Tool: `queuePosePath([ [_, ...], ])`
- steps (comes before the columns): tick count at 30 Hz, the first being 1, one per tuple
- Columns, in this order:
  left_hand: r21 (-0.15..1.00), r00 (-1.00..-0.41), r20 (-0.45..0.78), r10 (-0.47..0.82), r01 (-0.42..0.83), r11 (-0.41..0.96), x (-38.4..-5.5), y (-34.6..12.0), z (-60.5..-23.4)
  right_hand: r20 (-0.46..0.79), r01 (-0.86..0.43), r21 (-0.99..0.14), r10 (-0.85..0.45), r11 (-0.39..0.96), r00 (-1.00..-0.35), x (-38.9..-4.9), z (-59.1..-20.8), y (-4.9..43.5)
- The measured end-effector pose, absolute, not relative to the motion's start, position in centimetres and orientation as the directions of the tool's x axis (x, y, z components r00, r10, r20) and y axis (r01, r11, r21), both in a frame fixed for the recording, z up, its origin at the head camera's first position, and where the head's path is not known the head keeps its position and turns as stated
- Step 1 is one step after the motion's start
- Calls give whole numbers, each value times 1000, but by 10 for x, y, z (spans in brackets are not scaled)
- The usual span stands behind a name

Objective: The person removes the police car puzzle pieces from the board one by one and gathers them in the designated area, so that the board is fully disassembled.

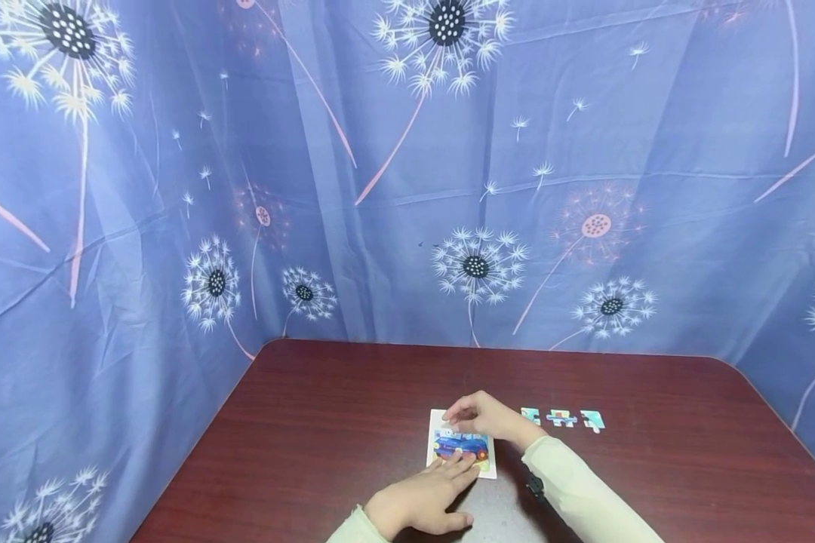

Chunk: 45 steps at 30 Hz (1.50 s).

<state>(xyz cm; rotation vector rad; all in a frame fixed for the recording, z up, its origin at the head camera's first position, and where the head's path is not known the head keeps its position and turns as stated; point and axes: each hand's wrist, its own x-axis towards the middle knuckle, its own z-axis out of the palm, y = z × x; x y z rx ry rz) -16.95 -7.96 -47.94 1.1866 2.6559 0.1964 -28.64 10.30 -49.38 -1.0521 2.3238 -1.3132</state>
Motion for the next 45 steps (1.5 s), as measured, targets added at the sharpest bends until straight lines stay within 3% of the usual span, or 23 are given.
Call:
queuePosePath([
  [21,249,-650,-172,741,699,671,-171,-79,-477,41,-476,-791,-742,385,-670,-282,-494,89],
  [45,255,-649,-155,745,702,664,-171,-81,-477,48,-400,-849,-705,344,-707,-281,-494,88],
])
